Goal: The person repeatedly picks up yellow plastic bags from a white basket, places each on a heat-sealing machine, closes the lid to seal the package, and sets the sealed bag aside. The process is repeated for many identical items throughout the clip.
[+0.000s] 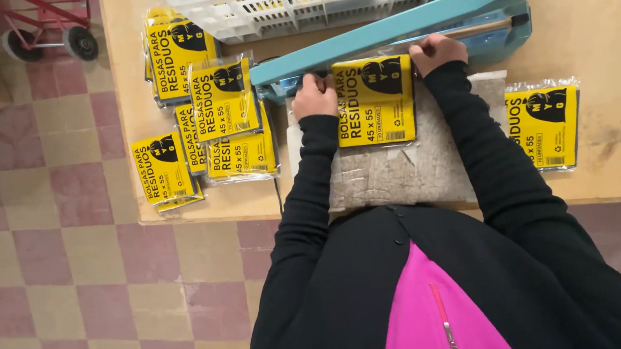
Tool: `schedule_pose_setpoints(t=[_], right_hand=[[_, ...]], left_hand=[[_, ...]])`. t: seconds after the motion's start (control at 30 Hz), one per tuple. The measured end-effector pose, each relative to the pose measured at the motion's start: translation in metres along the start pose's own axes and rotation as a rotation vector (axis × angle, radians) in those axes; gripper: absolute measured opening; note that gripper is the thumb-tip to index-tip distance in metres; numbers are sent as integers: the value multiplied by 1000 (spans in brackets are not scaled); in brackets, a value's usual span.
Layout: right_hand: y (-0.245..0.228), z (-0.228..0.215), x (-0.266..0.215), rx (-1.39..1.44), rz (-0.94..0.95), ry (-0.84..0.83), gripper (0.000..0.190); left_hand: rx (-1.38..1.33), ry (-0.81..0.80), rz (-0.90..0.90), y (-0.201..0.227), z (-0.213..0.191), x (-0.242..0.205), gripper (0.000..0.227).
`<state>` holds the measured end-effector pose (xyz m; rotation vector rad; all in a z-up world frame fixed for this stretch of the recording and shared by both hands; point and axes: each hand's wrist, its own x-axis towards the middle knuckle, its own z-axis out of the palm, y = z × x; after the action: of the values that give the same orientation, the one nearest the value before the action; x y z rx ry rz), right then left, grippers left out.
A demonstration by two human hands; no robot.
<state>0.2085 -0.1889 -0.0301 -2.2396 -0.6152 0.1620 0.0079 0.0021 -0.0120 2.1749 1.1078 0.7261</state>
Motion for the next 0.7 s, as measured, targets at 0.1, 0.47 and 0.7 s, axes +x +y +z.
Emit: schedule_pose_setpoints(t=[0.1,0.47,0.7], right_hand=[[-7,-3,0,-102,-11,37,28],[-148,-76,38,-300,-988,184,25],[-89,-20,95,-567,-568,-291,53]], left_hand=[[25,32,12,-1,8,2,26],[55,69,-5,-10,8,-7,19],[22,99,-4,-6,8,-1,23]])
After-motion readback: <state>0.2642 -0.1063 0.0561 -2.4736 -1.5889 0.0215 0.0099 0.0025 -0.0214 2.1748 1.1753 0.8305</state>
